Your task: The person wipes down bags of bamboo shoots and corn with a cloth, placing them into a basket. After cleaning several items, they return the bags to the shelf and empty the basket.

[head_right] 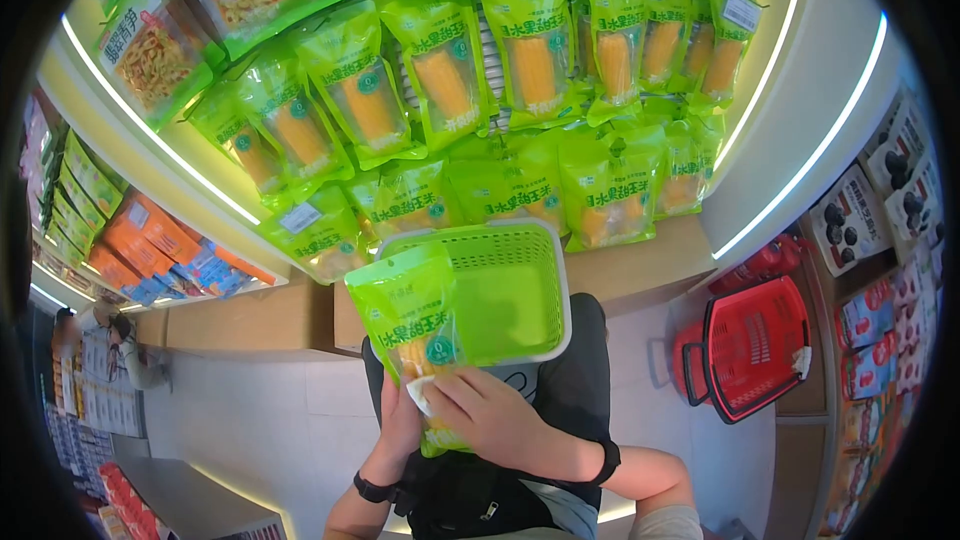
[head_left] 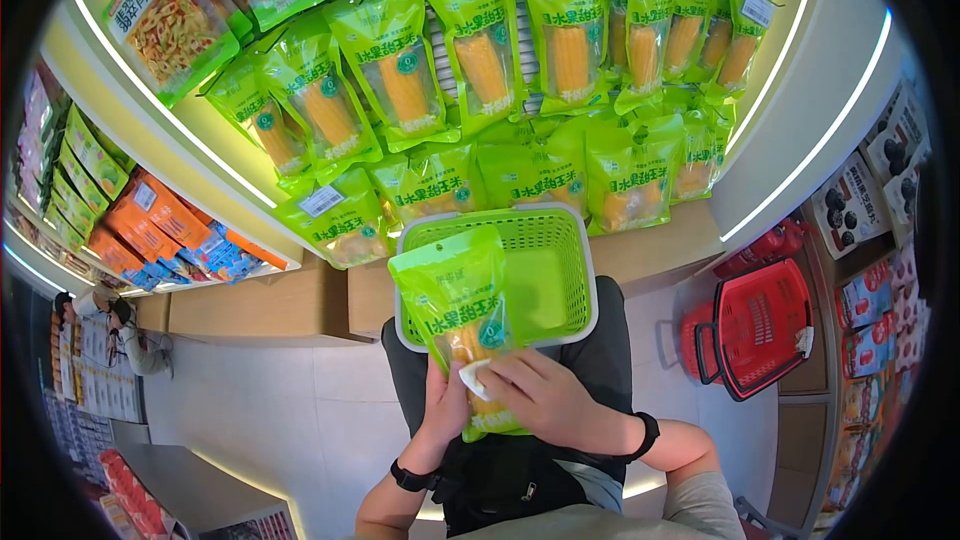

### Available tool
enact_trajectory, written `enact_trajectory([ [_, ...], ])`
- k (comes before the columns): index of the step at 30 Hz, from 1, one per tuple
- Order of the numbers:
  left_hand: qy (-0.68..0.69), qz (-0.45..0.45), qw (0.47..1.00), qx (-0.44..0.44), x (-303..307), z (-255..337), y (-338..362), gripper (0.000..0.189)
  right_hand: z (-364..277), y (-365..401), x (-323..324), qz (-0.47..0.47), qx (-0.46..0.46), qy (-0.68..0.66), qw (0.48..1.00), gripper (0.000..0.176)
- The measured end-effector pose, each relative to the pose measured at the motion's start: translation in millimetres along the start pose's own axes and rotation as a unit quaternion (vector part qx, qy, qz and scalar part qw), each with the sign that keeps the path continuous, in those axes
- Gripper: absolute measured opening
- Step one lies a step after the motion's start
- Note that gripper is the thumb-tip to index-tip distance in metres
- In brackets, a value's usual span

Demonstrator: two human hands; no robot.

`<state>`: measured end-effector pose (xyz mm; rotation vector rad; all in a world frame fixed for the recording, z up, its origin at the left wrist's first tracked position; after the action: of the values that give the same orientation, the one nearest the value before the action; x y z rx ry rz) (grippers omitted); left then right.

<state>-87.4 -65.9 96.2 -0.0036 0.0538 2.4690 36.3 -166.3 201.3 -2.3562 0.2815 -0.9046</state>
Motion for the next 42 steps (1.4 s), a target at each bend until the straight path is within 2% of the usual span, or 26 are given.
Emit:
enact_trajectory([
  [1, 0.072, 0.014, 0.997, 0.026, 4.2, -3.0, -2.2, 0.056, -4.1, 10.0, -7.6, -0.032, 0.015, -0.009, 0.999, 0.043],
  [5, 0.095, 0.028, 0.995, 0.026, 23.6, -12.9, -6.5, 0.062, -9.9, 29.8, -14.9, -0.155, 0.062, -0.105, 0.980, 0.038],
  [6, 0.094, 0.034, 0.995, 0.026, 25.9, -13.5, -4.8, 0.062, -7.8, 30.5, -10.8, -0.157, 0.065, -0.110, 0.979, 0.038],
  [8, 0.137, -0.021, 0.990, 0.016, 19.1, -10.0, -2.8, 0.066, 5.4, 23.7, 16.4, 0.008, 0.022, -0.163, 0.986, 0.035],
  [9, 0.164, -0.033, 0.986, 0.022, 17.1, -12.7, -2.6, 0.067, 13.2, 22.3, 28.4, 0.102, -0.028, -0.133, 0.985, 0.036],
  [10, 0.163, -0.028, 0.986, 0.020, 16.8, -12.7, -1.2, 0.067, 27.9, 27.1, 32.2, 0.144, -0.102, -0.117, 0.977, 0.030],
  [12, 0.216, -0.088, 0.970, 0.064, 6.9, -15.1, 2.8, 0.065, 47.8, 26.8, 22.5, 0.177, -0.198, -0.250, 0.931, 0.023],
  [16, 0.193, -0.136, 0.965, 0.116, -14.7, -27.6, 8.7, 0.055, 55.8, 29.4, -4.3, 0.179, -0.200, -0.342, 0.901, 0.018],
  [17, 0.144, -0.112, 0.970, 0.162, -22.3, -14.2, 9.7, 0.063, 61.8, 30.1, -2.2, 0.235, -0.230, -0.369, 0.869, 0.020],
  [18, 0.142, -0.099, 0.972, 0.159, -20.3, -16.9, 9.4, 0.063, 66.7, 31.6, -0.4, 0.288, -0.261, -0.396, 0.832, 0.022],
  [19, 0.182, -0.145, 0.955, 0.186, -23.2, -22.5, 11.0, 0.059, 67.9, 25.3, 5.4, 0.314, -0.278, -0.430, 0.800, 0.020],
  [20, 0.222, -0.193, 0.932, 0.211, -28.0, -25.5, 13.9, 0.056, 74.8, 21.6, 9.0, 0.316, -0.263, -0.421, 0.808, 0.020],
  [23, 0.174, -0.168, 0.955, 0.173, -30.6, -29.6, 15.0, 0.056, 85.4, 4.3, 11.5, 0.334, -0.246, -0.410, 0.812, 0.022],
  [25, 0.154, -0.156, 0.964, 0.149, -27.8, -32.3, 12.4, 0.055, 99.0, 2.4, -2.6, 0.331, -0.290, -0.484, 0.757, 0.023],
  [26, 0.156, -0.177, 0.961, 0.145, -28.3, -29.4, 11.0, 0.055, 101.7, 7.6, -10.0, 0.299, -0.268, -0.497, 0.769, 0.023],
  [27, 0.082, -0.132, 0.986, 0.066, -22.7, -19.7, 5.4, 0.055, 101.4, 15.3, -21.6, 0.282, -0.318, -0.535, 0.730, 0.021],
  [28, 0.013, -0.086, 0.996, -0.015, -17.8, -10.4, 1.4, 0.054, 98.2, 16.4, -26.9, 0.269, -0.287, -0.533, 0.749, 0.021],
  [29, 0.003, -0.070, 0.997, -0.037, -14.0, -9.1, -1.7, 0.054, 96.4, 19.3, -27.5, 0.248, -0.266, -0.489, 0.793, 0.021],
  [30, -0.005, -0.052, 0.997, -0.058, -9.5, -8.5, -4.7, 0.053, 94.3, 21.0, -28.7, 0.227, -0.263, -0.495, 0.797, 0.022],
  [32, 0.028, -0.004, 0.999, -0.021, 0.6, -10.8, -12.1, 0.051, 93.8, 28.7, -26.6, 0.217, -0.261, -0.490, 0.803, 0.022],
  [34, 0.057, 0.007, 0.998, 0.024, 15.0, -14.9, -12.8, 0.050, 88.3, 42.5, -39.0, 0.131, -0.303, -0.527, 0.783, 0.023],
  [35, 0.061, 0.034, 0.997, 0.035, 16.1, -10.4, -17.7, 0.050, 90.4, 48.8, -37.8, 0.141, -0.300, -0.522, 0.786, 0.023],
  [37, 0.038, 0.044, 0.997, 0.043, 19.0, -14.4, -27.3, 0.050, 93.5, 62.0, -46.7, 0.078, -0.309, -0.557, 0.767, 0.023],
  [38, 0.016, 0.064, 0.996, 0.055, 22.8, -13.7, -32.9, 0.050, 100.7, 69.0, -45.3, 0.084, -0.305, -0.554, 0.770, 0.023],
  [40, 0.035, 0.034, 0.997, 0.052, 27.7, -4.3, -48.5, 0.051, 111.1, 79.6, -44.6, -0.023, -0.231, -0.386, 0.893, 0.027],
  [42, -0.019, 0.008, 1.000, -0.019, 23.5, 8.0, -67.1, 0.054, 130.1, 89.7, -46.1, -0.009, -0.246, -0.342, 0.907, 0.025],
])
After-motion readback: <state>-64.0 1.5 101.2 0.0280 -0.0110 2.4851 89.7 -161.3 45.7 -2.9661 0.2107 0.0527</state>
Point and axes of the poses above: each hand's wrist, its own y-axis away from the middle knuckle, its own x-axis out of the back of the hand, z = x × y, the point moved 5 cm from there along -y, towards the middle knuckle, and after that the axes turned 15 degrees about -y, right-handed, at the moved point
